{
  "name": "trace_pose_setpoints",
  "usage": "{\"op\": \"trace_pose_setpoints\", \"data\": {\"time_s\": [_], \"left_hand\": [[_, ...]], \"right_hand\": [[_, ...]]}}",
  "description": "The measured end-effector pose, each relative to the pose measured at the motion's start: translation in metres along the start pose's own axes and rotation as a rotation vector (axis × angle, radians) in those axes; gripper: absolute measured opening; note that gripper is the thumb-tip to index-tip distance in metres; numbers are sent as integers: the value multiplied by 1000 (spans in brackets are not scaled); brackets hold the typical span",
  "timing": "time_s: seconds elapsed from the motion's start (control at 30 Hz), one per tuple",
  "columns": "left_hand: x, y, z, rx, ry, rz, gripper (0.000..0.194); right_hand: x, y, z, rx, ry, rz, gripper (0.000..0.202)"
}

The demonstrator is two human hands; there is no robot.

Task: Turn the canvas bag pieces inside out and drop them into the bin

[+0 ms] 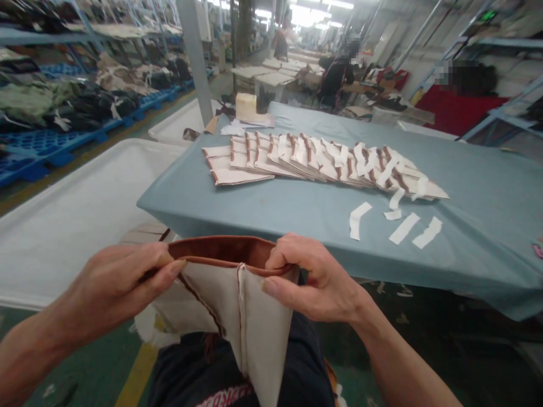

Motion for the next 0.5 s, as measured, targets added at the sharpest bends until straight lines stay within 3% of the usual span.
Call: {"op": "trace_pose_setpoints", "data": {"time_s": [0.13,0.33,0.43,0.5], "left_hand": [[7,1,13,52,-165,-68,25],[-29,33,40,223,-491,97,62],[-48,50,40,184,-632,174,48],[-53,56,45,219,-672,163,30]], "right_hand": [[8,9,3,61,60,40,17],[13,10,10,132,134,-13,14],[3,7,9,90,136,46,13],[-8,3,9,70,112,102,12]]}}
Point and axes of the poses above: each hand's wrist, its own y-axis towards the middle knuckle, its own z-axis out of the palm, x = y × z, the point moved 8 cm from there along y, towards the middle knuckle, and after that the axes turned 3 degrees about x, right-handed, at the moved point
